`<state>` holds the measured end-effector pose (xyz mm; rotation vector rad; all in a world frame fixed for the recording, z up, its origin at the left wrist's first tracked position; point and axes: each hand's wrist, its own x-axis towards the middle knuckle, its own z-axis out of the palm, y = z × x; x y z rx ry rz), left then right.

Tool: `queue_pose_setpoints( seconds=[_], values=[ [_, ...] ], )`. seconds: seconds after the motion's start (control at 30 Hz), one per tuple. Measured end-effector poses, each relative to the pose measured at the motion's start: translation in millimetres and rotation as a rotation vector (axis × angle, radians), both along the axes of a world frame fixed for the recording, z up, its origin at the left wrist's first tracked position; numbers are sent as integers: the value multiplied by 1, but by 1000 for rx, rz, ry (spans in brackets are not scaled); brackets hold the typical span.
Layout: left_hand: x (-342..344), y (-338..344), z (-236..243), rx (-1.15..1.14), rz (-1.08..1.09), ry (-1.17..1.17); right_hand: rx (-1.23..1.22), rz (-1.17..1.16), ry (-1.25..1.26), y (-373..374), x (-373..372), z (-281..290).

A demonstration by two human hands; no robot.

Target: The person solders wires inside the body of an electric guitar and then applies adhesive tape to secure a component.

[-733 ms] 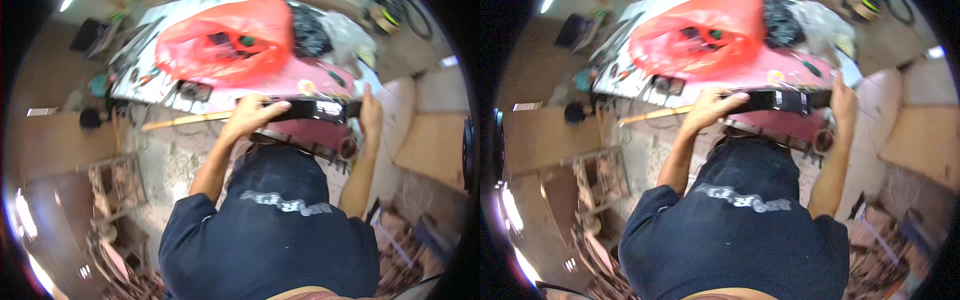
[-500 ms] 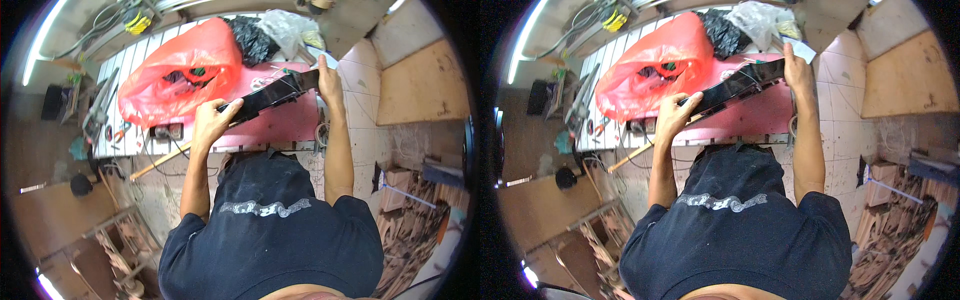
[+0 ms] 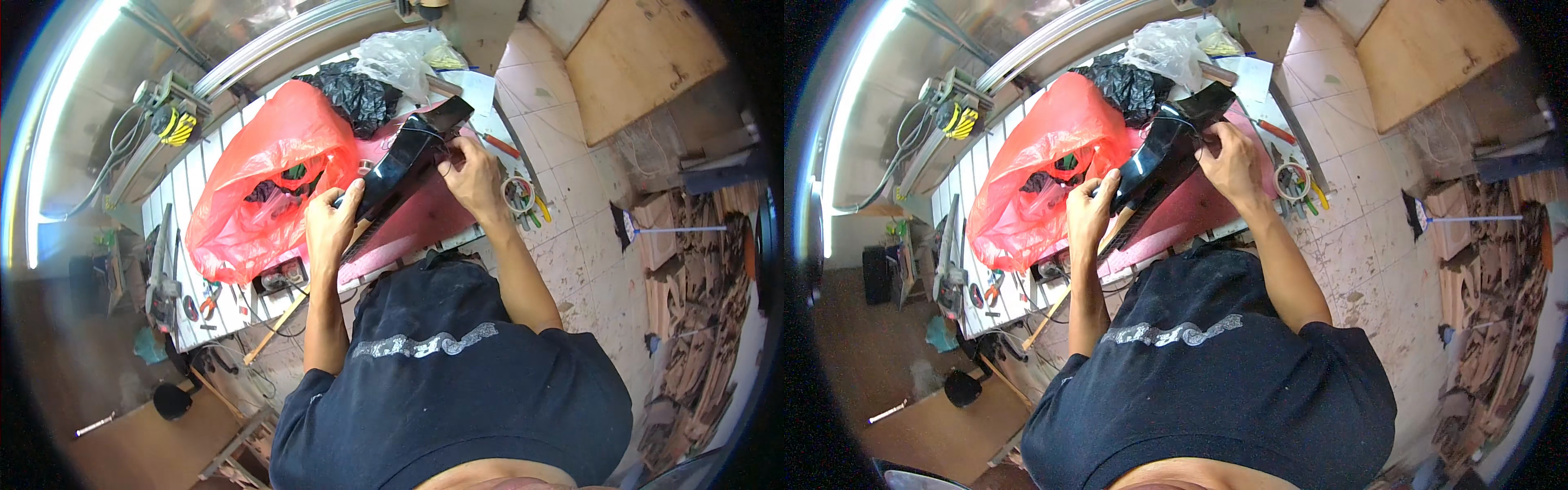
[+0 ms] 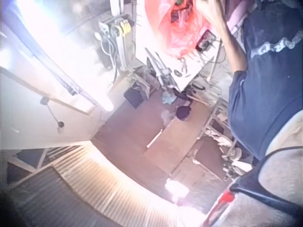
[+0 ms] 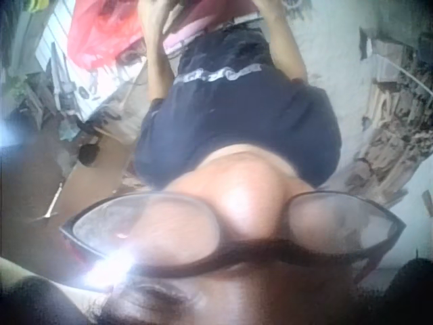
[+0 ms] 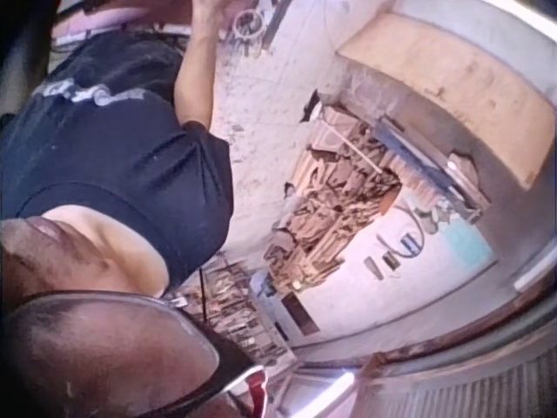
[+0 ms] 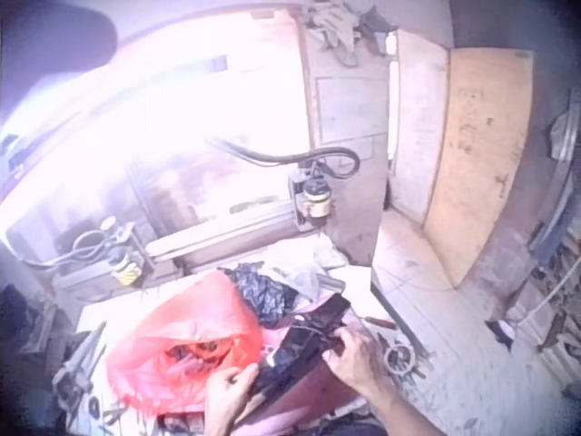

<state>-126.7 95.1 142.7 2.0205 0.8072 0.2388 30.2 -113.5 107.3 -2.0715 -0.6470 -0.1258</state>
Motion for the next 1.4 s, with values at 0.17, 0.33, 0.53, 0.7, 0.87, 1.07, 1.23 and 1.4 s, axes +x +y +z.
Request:
queue_pose_setpoints(
  seconds=[0.17,0.33,0.53,0.7,0.87,1.07,1.23,1.4],
  values=[
    [-1,4,-4,-62,-16,-20,-29,-66,-104,8,-4,-1],
    [0,11,-7,-25,-41,-3,71,-100,-104,14,-3,-9],
    [0,13,-4,16,-68,17,158,-125,32,22,2,-11],
    [2,16,-2,25,-87,63,198,-89,82,23,6,-17],
    [-1,22,-13,41,-90,4,227,-113,170,22,8,-24],
    [2,6,4,137,-51,74,176,-94,114,18,4,-18],
    [9,-3,2,630,-198,-118,139,61,45,7,10,-7],
    [18,-15,5,658,-240,-138,150,-236,98,-84,50,-39]
  ],
)
